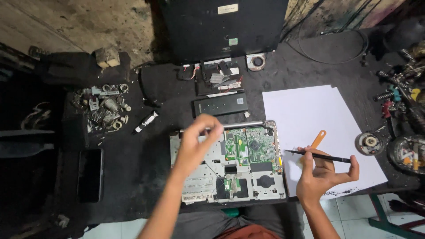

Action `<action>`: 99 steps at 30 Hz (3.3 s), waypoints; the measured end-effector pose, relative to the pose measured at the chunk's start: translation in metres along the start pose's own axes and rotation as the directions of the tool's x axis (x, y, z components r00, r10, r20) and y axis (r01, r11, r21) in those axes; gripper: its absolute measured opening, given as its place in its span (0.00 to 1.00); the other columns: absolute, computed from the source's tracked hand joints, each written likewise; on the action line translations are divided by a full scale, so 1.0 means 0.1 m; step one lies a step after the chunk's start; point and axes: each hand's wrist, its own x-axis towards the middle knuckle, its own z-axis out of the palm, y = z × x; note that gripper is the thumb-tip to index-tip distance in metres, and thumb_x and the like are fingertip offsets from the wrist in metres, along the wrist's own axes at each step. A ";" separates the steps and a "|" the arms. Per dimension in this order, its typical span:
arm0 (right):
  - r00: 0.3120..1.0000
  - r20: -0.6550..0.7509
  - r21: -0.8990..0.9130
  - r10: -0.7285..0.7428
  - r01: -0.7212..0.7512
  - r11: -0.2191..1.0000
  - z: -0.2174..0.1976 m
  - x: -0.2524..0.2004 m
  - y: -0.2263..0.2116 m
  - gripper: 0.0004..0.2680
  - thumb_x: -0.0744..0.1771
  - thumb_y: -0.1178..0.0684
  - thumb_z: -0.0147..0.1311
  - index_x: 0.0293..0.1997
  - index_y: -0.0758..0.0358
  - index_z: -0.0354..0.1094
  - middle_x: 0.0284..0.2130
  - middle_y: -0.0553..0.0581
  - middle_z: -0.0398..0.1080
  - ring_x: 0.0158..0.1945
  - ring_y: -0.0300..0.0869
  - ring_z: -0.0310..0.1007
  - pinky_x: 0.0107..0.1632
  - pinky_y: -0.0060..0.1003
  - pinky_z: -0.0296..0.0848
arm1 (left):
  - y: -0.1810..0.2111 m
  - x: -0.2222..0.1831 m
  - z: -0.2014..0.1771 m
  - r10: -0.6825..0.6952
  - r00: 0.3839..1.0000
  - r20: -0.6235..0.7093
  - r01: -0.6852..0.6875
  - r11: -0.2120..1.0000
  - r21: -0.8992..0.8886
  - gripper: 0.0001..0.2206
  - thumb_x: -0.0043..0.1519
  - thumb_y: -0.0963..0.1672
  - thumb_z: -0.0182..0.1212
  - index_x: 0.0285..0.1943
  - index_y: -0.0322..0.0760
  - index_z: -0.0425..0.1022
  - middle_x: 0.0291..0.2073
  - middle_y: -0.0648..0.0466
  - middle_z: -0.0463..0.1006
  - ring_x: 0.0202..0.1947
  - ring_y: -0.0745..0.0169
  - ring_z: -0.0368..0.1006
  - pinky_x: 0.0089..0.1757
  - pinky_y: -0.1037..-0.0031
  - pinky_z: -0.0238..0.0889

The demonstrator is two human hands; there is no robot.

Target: Disassembling a laptop by removing the top cover and manipulating internal components on a repair bench.

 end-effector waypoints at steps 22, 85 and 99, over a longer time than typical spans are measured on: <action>0.977 0.156 0.185 -0.143 0.113 0.976 -0.04 -0.40 -0.99 0.06 0.70 0.54 0.51 0.41 0.68 0.66 0.33 0.57 0.73 0.38 0.48 0.85 0.57 0.43 0.85 | 0.15 -0.97 1.05 -0.306 0.897 0.318 0.359 0.089 -0.929 0.07 0.66 0.45 0.57 0.36 0.42 0.69 0.39 0.59 0.71 0.46 0.67 0.72 0.51 0.74 0.62; 0.840 0.428 0.009 -0.333 0.365 0.931 0.35 0.65 0.33 0.29 0.70 0.71 0.56 0.73 0.54 0.37 0.41 0.66 0.75 0.40 0.49 0.80 0.47 0.38 0.74 | -0.60 -0.96 0.40 0.043 0.982 0.185 -0.159 0.717 0.679 0.25 0.70 0.53 0.49 0.78 0.51 0.58 0.78 0.54 0.49 0.78 0.49 0.38 0.72 0.52 0.33; 0.771 0.501 0.039 -0.394 0.434 0.900 0.31 0.55 0.78 0.27 0.70 0.69 0.54 0.74 0.58 0.40 0.38 0.66 0.74 0.45 0.51 0.80 0.54 0.46 0.77 | -0.57 -0.94 0.38 0.045 0.986 0.158 -0.137 0.759 0.637 0.25 0.69 0.52 0.51 0.76 0.51 0.61 0.78 0.55 0.52 0.78 0.49 0.40 0.71 0.52 0.35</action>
